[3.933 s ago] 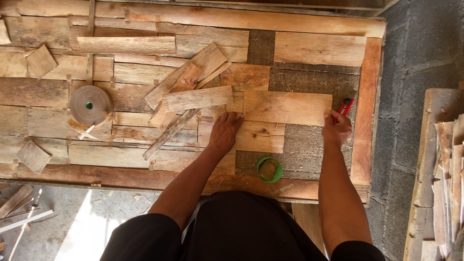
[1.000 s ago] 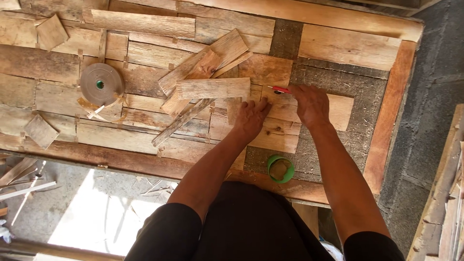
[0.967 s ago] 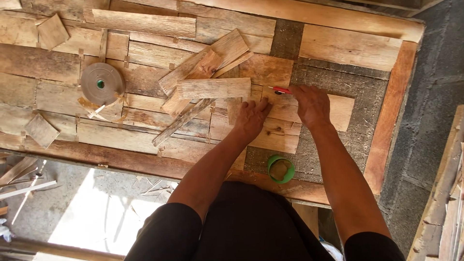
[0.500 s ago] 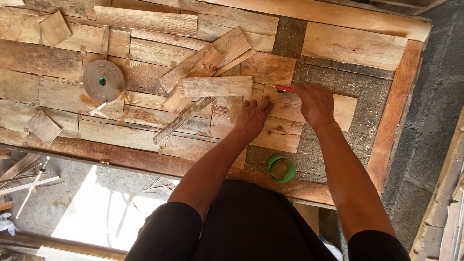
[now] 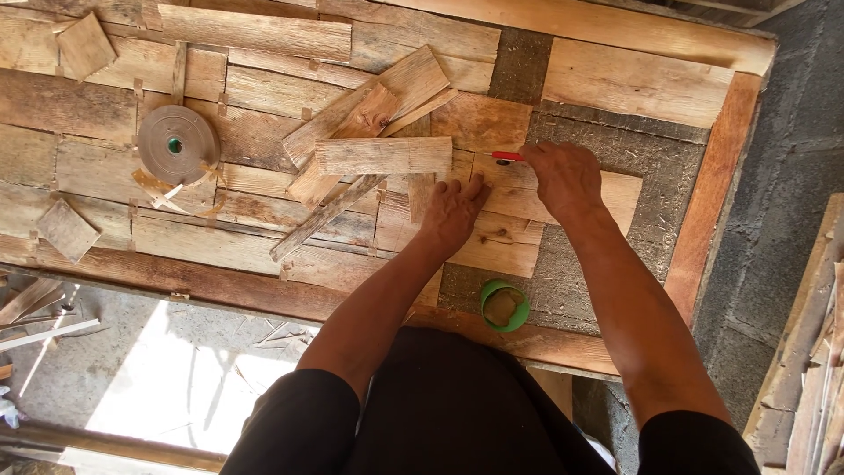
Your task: Arranging and trimming small wood pieces to fit into a decorative mosaic panel.
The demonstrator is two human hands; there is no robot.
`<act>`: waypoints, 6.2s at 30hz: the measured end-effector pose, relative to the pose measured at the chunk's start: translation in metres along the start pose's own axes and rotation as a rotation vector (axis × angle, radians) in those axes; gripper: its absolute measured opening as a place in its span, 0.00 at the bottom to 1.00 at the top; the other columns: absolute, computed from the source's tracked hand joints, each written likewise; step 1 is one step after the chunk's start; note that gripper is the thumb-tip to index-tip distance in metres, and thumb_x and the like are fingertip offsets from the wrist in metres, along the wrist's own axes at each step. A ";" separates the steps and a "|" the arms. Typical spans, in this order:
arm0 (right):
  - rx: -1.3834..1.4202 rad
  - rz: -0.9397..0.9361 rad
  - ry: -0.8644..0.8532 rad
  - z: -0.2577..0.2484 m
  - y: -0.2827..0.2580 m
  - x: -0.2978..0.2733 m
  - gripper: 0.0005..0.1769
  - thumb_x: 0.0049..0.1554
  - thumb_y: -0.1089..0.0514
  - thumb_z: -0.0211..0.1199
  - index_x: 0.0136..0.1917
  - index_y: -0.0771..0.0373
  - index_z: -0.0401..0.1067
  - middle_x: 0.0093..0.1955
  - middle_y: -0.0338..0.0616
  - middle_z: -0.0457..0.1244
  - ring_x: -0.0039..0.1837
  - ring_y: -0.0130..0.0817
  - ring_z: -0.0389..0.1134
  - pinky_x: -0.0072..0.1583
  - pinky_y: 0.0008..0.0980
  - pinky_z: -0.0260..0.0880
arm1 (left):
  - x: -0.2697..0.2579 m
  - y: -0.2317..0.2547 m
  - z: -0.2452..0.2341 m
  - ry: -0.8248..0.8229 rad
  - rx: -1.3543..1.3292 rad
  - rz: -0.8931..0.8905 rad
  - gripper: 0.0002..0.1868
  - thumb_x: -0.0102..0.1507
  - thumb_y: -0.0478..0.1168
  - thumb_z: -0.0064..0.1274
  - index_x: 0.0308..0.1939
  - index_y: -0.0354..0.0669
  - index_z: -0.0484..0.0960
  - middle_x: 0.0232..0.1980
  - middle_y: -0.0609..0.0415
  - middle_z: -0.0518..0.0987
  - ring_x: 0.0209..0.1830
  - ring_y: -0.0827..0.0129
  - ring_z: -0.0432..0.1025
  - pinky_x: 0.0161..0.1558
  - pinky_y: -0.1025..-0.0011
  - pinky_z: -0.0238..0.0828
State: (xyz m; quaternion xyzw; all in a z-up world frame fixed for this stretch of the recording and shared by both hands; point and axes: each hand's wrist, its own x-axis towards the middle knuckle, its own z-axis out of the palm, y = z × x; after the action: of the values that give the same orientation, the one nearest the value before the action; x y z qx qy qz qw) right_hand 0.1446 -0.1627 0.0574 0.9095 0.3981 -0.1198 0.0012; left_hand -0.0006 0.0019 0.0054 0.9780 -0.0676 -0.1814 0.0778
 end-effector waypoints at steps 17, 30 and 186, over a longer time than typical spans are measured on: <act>0.119 0.032 0.036 -0.008 -0.003 -0.014 0.22 0.55 0.72 0.61 0.60 0.55 0.76 0.50 0.43 0.68 0.49 0.44 0.70 0.50 0.45 0.72 | -0.005 0.012 0.014 0.502 -0.582 -0.293 0.24 0.61 0.32 0.56 0.61 0.38 0.73 0.63 0.43 0.72 0.58 0.51 0.71 0.58 0.54 0.69; 0.504 0.521 -0.025 -0.011 0.027 -0.054 0.11 0.67 0.53 0.57 0.60 0.57 0.73 0.51 0.47 0.65 0.53 0.43 0.68 0.58 0.46 0.68 | 0.018 0.031 0.016 0.388 -0.996 -0.812 0.16 0.61 0.39 0.61 0.50 0.36 0.78 0.40 0.48 0.82 0.35 0.63 0.76 0.37 0.63 0.76; 0.620 1.011 0.242 0.109 0.100 -0.153 0.40 0.69 0.63 0.49 0.86 0.42 0.36 0.64 0.61 0.63 0.49 0.46 0.72 0.47 0.44 0.79 | 0.022 0.217 0.019 -0.358 0.235 0.290 0.35 0.70 0.39 0.37 0.81 0.46 0.47 0.84 0.37 0.36 0.83 0.40 0.37 0.78 0.48 0.39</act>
State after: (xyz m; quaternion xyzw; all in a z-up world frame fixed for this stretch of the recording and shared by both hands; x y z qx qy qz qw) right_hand 0.0933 -0.3528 -0.0240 0.9511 -0.1396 -0.1107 -0.2524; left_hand -0.0100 -0.2166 0.0184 0.9127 -0.2402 -0.3296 -0.0243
